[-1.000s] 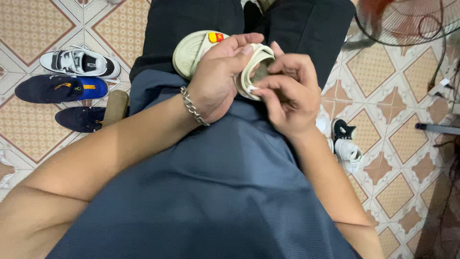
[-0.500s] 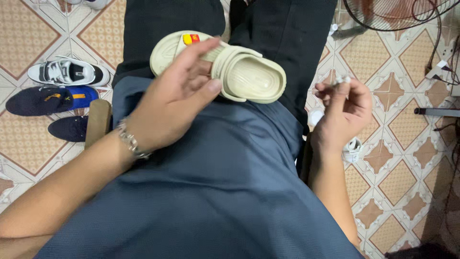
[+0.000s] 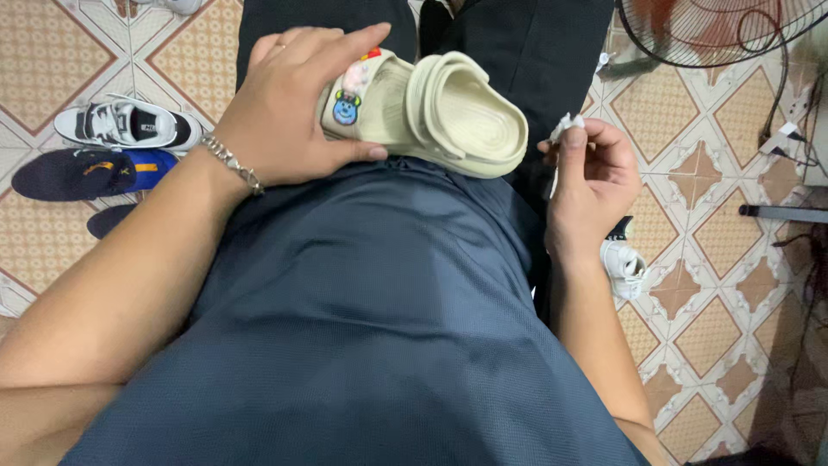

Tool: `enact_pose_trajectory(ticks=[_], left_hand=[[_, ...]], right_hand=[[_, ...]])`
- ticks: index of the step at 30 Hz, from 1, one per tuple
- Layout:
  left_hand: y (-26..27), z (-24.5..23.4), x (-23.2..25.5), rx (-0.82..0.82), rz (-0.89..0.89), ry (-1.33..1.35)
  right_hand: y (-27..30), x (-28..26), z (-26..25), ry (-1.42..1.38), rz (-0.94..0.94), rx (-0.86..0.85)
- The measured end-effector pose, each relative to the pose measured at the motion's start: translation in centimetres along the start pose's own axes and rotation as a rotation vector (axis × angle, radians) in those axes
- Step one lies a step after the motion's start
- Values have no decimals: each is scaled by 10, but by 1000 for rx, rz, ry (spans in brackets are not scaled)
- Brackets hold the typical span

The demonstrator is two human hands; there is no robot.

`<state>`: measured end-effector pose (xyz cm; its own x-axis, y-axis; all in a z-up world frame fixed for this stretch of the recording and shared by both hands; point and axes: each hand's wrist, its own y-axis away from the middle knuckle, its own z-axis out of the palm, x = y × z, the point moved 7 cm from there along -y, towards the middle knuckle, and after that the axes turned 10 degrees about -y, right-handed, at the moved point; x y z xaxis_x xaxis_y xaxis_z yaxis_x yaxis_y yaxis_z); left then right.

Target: The person cleans a light green clog by hand using a cotton ball and a cleaning solution, wiping the exterior surface, the decorative charms, and scrubbing the interior footbed.

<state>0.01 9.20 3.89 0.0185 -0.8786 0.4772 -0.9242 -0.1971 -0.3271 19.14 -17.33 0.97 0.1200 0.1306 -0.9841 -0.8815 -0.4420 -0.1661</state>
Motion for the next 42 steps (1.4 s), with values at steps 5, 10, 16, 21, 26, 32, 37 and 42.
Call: enact_pose_trajectory(ticks=[5,10,16,21,26,32,37,42], left_hand=[[1,6,-3,7,-25,4],[3,7,-2,-2,-63,4],[13,8,12,67,-46,-12],[14,6,22,87,-21,24],[12,-17,23,158,-7,133],[16,-31,52,165,-49,106],[4,-44,77,193,-45,43],[-2,-42,93,158,-34,-27]], right_hand=[[-13,-42,42,339,-390,-317],[-7,-66,97,1072,-762,-648],[7,-69,101,1383,-719,-773],[16,-75,83,1333,-540,-800],[5,-75,45,794,-230,-534],[12,-41,6,184,-142,-180],[22,-19,5,93,-128,-141],[26,-43,17,461,-349,-216]])
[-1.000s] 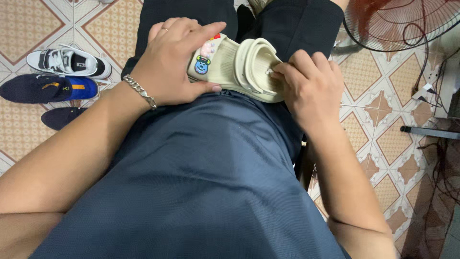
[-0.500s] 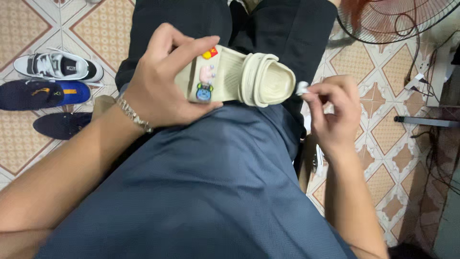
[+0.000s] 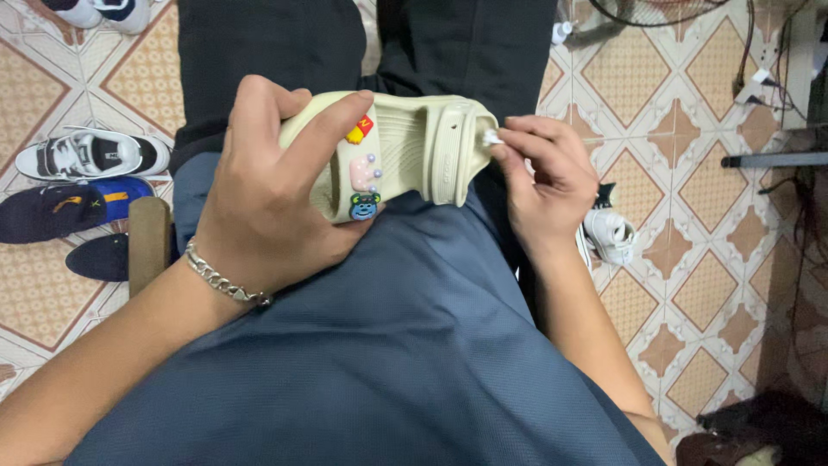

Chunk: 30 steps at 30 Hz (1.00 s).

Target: The person cleans a light green clog by hand using a cotton ball and a cleaning solution, wiping the exterior surface, the decorative charms, and scrubbing the interior footbed.

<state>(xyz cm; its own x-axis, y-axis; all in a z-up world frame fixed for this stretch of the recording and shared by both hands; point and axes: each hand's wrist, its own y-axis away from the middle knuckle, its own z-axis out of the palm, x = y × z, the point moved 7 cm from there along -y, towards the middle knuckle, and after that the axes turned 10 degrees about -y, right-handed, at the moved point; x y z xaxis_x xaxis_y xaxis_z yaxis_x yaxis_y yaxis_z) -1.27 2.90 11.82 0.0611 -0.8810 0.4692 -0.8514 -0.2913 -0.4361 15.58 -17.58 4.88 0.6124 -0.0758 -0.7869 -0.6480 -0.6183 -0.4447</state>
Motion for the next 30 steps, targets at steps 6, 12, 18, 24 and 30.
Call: enact_pose_trajectory(ticks=[6,12,18,24,30], left_hand=[[-2,3,3,-35,2,-29],[0,7,0,-44,8,-8],[11,13,-15,27,19,217],[23,26,-24,6,-77,391],[22,29,-21,-16,-91,289]], right_hand=[[-12,-17,8,181,-70,-110],[-19,-17,13,166,-51,-151],[-19,-14,21,220,3,-215],[-15,-10,31,129,44,-309],[-23,-9,31,269,-134,-289]])
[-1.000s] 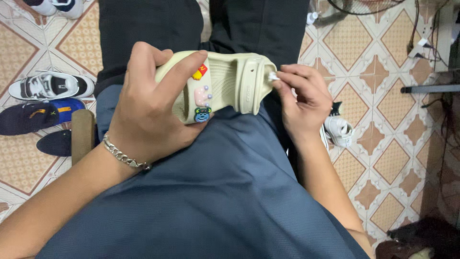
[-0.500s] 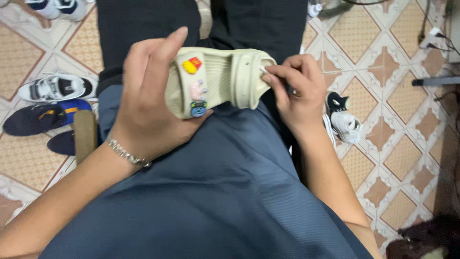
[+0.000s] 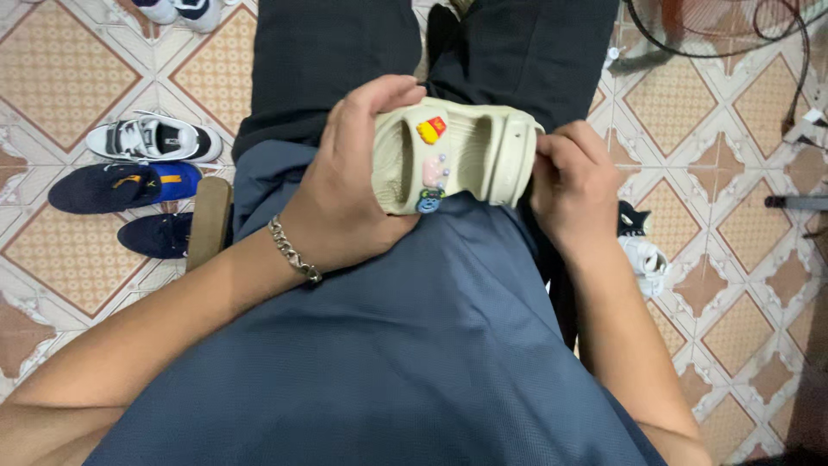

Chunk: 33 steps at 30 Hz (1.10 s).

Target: The person cleans a light green clog by hand using a cotton ball and a cleaning solution, wiping the exterior surface, the decorative charms, and scrubbing the interior footbed.

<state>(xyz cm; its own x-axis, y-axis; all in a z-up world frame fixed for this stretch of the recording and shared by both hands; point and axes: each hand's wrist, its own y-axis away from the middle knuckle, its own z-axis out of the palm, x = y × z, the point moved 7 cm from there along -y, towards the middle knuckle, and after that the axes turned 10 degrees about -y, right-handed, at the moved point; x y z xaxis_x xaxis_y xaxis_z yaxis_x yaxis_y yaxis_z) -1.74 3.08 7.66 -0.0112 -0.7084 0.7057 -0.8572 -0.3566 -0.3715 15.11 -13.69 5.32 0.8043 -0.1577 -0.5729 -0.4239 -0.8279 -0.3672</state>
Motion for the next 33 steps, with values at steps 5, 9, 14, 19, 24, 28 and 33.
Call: enact_pose_trajectory(ticks=[5,9,14,19,24,28,33], left_hand=[[2,-1,7,6,0,-56],[-2,0,8,-28,31,-82],[-6,-1,18,0,55,-120],[-3,3,13,-51,43,-146],[-8,2,20,-35,28,-187],[-8,2,21,-19,64,-187],[-7,1,19,-37,22,-221]], right_hand=[[4,3,5,-106,100,-70],[-1,4,-6,-2,79,-27],[5,-2,2,-178,114,-83],[-3,2,-8,-17,-10,-12],[4,1,-1,-157,72,-103],[3,6,-8,-59,82,11],[12,6,5,-305,181,-13]])
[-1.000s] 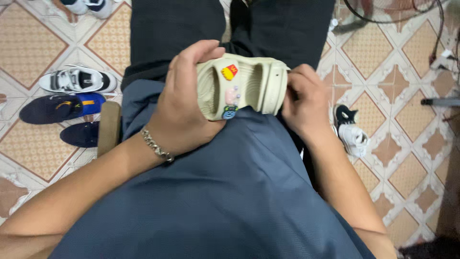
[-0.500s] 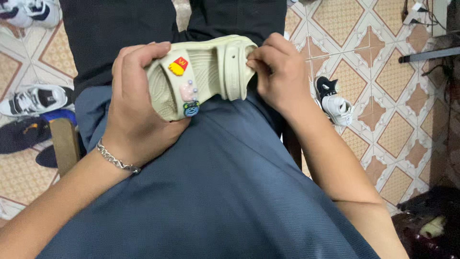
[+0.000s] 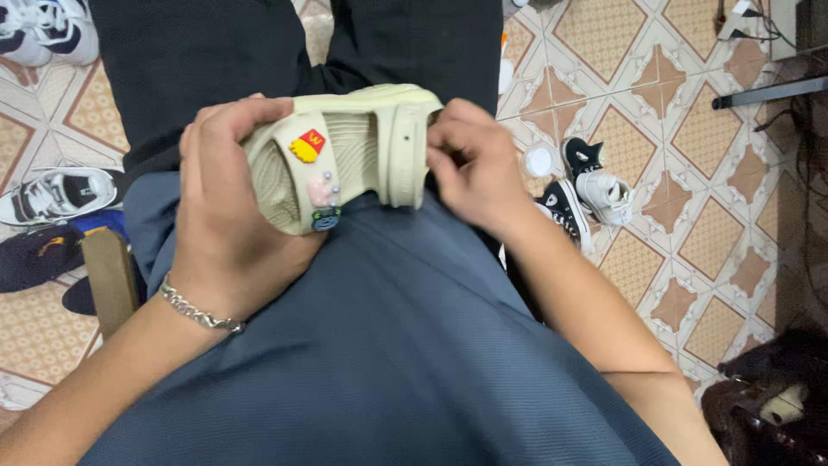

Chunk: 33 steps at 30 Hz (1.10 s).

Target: The person cleans a light green clog by hand using a cotton ball and a cleaning solution, wiping the exterior surface, the decorative charms, and scrubbing the interior footbed.

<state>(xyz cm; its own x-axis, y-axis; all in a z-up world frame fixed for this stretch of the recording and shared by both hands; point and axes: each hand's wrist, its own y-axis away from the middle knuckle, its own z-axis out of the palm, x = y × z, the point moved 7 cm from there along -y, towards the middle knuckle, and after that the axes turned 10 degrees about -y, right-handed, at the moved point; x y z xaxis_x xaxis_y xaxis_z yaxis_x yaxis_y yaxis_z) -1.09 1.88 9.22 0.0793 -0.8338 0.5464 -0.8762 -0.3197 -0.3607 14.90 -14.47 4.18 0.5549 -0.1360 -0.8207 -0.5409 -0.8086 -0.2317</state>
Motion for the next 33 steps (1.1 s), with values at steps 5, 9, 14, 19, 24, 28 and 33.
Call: enact_pose_trajectory(ticks=[5,9,14,19,24,28,33], left_hand=[[4,2,-2,-9,-8,60],[1,1,-2,-5,-18,6],[4,3,-3,-16,11,20],[1,0,5,36,86,-51],[5,1,-7,-8,12,0],[1,0,-18,-27,13,54],[-17,-4,-52,-147,-18,141]], right_hand=[[-2,4,-8,160,19,51],[-4,-1,-3,50,-10,7],[-5,-4,-6,215,9,45],[-4,-5,-4,136,-40,2],[3,5,0,77,31,35],[7,30,-10,-184,137,73],[7,67,-28,-870,272,374]])
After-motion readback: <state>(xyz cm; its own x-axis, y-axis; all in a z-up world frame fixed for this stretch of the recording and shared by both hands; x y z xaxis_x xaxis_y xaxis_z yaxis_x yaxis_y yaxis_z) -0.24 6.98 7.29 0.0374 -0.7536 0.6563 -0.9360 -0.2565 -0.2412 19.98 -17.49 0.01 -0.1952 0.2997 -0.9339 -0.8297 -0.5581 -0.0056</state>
